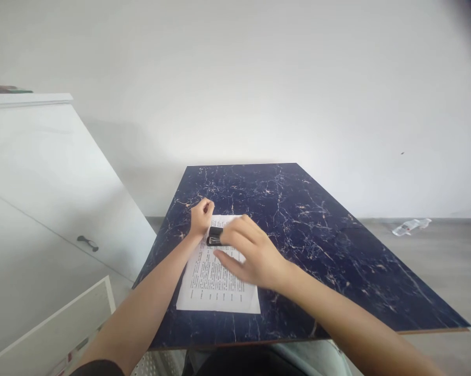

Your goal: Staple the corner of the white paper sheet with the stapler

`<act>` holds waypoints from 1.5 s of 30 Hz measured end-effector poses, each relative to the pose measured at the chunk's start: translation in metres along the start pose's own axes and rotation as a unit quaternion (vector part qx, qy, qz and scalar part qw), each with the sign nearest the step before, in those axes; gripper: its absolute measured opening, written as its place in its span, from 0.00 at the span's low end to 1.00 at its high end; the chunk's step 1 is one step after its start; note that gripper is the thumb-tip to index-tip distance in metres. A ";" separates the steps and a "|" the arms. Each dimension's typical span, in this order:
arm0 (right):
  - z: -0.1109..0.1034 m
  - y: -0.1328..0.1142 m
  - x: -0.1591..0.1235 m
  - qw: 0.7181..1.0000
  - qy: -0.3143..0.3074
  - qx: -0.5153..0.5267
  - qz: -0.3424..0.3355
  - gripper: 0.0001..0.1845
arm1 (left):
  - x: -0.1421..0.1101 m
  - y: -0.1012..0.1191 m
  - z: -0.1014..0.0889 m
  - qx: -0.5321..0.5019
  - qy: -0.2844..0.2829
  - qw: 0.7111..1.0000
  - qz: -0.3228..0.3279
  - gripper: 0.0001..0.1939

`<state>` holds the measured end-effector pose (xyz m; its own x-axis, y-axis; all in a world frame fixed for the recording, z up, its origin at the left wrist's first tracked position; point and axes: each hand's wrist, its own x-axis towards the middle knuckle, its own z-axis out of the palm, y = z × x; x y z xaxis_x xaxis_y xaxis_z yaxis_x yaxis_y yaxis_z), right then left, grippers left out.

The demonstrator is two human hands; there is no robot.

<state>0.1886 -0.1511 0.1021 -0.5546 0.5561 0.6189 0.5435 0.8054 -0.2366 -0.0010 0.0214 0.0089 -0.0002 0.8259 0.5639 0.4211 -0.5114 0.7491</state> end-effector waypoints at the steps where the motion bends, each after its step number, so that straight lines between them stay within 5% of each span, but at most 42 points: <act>1: 0.007 0.012 0.007 1.000 0.008 0.006 0.009 0.14 | -0.001 0.001 0.001 0.006 -0.023 1.000 0.011 0.12; 4: 0.028 0.041 0.010 0.999 -0.023 0.007 0.034 0.24 | -0.002 0.004 0.006 0.019 -0.101 0.994 0.040 0.12; 7: 0.047 0.056 0.000 0.996 -0.080 -0.015 0.039 0.20 | -0.001 0.005 0.009 0.028 -0.151 0.986 0.070 0.14; 17: 0.083 0.068 -0.003 0.985 -0.109 -0.044 0.128 0.19 | 0.002 -0.001 0.011 0.037 -0.190 0.977 0.088 0.12; 22: 0.043 0.088 -0.013 0.989 -0.029 0.005 0.142 0.19 | -0.003 0.001 0.012 0.084 -0.254 0.956 0.124 0.11; 26: -0.006 0.131 -0.033 0.977 0.038 -0.001 0.210 0.20 | -0.013 0.006 0.016 0.152 -0.323 0.918 0.170 0.14; 29: -0.025 0.163 -0.048 0.968 0.022 -0.052 0.243 0.21 | -0.017 0.007 0.019 0.193 -0.357 0.899 0.166 0.18; 34: -0.023 0.188 -0.062 0.961 -0.009 -0.065 0.268 0.21 | -0.017 0.007 0.019 0.215 -0.366 0.892 0.157 0.20; 45: -0.005 0.191 -0.062 0.969 -0.030 -0.041 0.243 0.21 | -0.018 0.014 0.019 0.197 -0.359 0.893 0.185 0.19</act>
<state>0.3299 -0.0333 0.0221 -0.2551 0.8785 0.4039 0.7962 0.4278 -0.4278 0.0220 0.0037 0.0025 0.7270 0.6298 0.2734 0.5587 -0.7741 0.2978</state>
